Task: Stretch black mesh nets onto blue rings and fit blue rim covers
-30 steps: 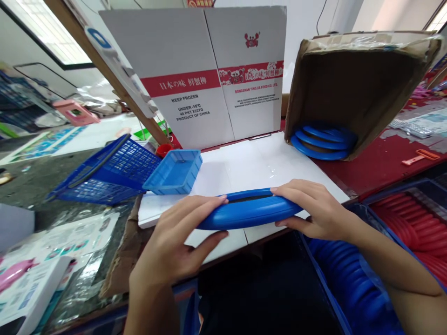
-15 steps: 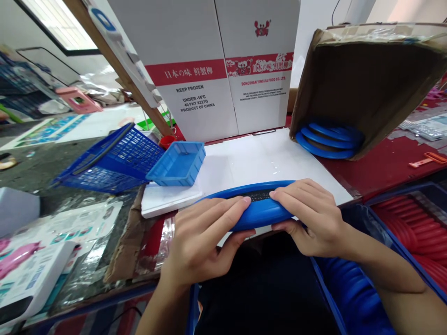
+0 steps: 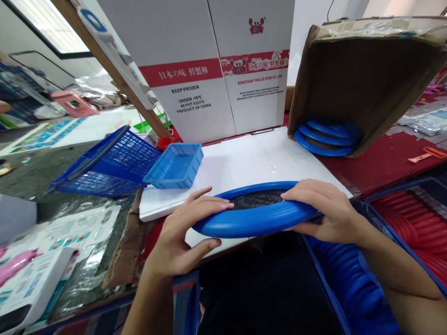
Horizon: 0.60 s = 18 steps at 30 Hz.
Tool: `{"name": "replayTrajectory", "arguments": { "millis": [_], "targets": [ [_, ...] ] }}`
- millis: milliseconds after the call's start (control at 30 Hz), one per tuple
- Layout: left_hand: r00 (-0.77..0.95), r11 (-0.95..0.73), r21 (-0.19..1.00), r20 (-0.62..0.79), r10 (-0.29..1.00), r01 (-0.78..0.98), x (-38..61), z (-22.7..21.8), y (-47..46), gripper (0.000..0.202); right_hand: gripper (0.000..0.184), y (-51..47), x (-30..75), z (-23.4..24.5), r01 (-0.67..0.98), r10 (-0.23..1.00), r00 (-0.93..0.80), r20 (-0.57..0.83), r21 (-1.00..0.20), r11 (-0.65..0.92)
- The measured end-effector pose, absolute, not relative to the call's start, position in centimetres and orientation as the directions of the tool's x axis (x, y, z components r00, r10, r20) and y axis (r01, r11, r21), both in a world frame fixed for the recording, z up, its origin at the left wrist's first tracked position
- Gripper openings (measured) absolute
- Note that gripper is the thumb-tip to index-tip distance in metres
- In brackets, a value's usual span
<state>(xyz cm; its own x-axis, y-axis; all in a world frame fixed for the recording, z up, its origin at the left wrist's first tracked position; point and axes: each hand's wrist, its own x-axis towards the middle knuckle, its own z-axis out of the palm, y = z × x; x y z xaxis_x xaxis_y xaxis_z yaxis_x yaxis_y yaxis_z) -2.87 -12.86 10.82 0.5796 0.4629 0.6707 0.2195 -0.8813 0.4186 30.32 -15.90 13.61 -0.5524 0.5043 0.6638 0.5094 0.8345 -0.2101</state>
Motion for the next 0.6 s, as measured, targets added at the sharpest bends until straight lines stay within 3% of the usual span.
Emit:
{"name": "replayTrajectory", "arguments": {
  "millis": [133,233,300,467,533,600],
  "targets": [
    [0.649,-0.899,0.132,0.649,0.397,0.418,0.1,14.1,-15.3,0.052,0.035,-16.1,29.3,13.6,0.517,0.472,-0.580,0.664,-0.149,0.843],
    [0.686,-0.899,0.045,0.630,0.363,0.435,1.3,15.2,-15.6,0.037,0.042,-16.0,29.3,13.7,0.473,0.455,-0.605,0.654,-0.165,0.866],
    [0.682,-0.913,0.084,0.638,0.358,0.400,0.8,14.6,-14.9,0.032,0.048,-15.8,30.1,13.7,0.453,0.466,-0.624,0.627,-0.195,0.870],
    [0.553,-0.924,0.347,0.744,0.374,0.158,-2.5,10.5,-11.5,0.039,0.049,-15.5,32.3,13.4,0.416,0.509,-0.615,0.603,-0.301,0.858],
    [0.534,-0.903,0.422,0.746,0.398,0.083,-3.2,9.2,-10.7,0.038,0.041,-15.6,32.2,13.3,0.423,0.495,-0.587,0.641,-0.279,0.862],
    [0.523,-0.878,0.453,0.716,0.462,0.154,-3.1,9.1,-10.8,0.035,0.035,-15.6,31.7,13.3,0.468,0.488,-0.560,0.669,-0.230,0.853]
  ]
}}
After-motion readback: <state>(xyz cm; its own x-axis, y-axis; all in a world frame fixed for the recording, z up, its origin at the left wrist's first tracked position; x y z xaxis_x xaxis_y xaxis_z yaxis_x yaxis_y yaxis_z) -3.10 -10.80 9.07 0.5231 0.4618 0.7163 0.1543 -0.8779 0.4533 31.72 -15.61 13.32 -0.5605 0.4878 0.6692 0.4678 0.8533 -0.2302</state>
